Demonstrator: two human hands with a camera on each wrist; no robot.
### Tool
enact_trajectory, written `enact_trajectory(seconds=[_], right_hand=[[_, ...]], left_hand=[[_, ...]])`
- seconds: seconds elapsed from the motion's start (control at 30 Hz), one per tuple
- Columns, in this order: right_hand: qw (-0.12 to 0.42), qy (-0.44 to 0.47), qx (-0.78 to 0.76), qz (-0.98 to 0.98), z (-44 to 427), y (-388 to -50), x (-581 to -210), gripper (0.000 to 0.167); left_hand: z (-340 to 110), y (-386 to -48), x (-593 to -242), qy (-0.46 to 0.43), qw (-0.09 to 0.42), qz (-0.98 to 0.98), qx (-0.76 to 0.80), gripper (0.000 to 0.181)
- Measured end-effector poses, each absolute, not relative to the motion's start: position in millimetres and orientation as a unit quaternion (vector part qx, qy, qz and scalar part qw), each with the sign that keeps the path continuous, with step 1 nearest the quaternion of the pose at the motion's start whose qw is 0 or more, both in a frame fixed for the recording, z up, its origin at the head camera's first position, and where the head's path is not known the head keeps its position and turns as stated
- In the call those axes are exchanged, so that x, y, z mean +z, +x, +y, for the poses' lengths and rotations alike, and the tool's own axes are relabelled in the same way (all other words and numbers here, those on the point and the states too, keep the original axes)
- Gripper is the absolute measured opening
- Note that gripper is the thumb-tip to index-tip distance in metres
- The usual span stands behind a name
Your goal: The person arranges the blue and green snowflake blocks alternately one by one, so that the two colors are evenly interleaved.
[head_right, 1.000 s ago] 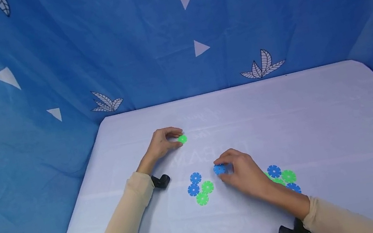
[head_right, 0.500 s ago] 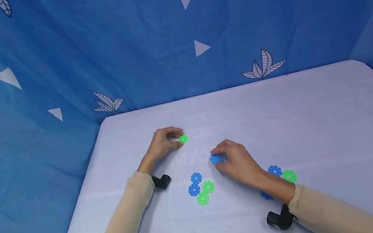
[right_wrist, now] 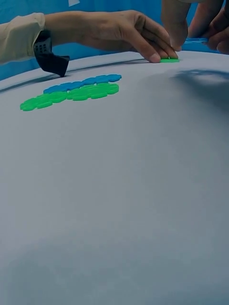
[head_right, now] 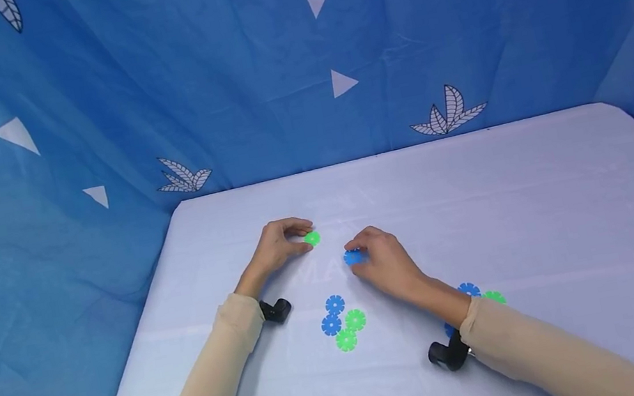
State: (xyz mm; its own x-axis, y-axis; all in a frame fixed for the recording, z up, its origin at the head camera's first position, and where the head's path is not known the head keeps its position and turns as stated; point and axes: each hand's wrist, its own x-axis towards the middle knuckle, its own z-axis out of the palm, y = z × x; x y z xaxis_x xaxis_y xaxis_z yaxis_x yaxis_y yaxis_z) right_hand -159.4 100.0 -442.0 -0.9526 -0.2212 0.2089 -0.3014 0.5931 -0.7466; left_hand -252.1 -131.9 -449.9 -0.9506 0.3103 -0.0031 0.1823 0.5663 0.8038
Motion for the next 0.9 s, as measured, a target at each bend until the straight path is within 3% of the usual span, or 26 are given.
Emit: enact_trajectory(seconds=[0.9], right_hand=[[0.016, 0.142, 0.387, -0.911, 69.5, -200.2, -453.3, 0.030]], left_hand=[[-131.0, -252.9, -449.8, 0.142, 0.073, 0.882, 0.444, 0.040]])
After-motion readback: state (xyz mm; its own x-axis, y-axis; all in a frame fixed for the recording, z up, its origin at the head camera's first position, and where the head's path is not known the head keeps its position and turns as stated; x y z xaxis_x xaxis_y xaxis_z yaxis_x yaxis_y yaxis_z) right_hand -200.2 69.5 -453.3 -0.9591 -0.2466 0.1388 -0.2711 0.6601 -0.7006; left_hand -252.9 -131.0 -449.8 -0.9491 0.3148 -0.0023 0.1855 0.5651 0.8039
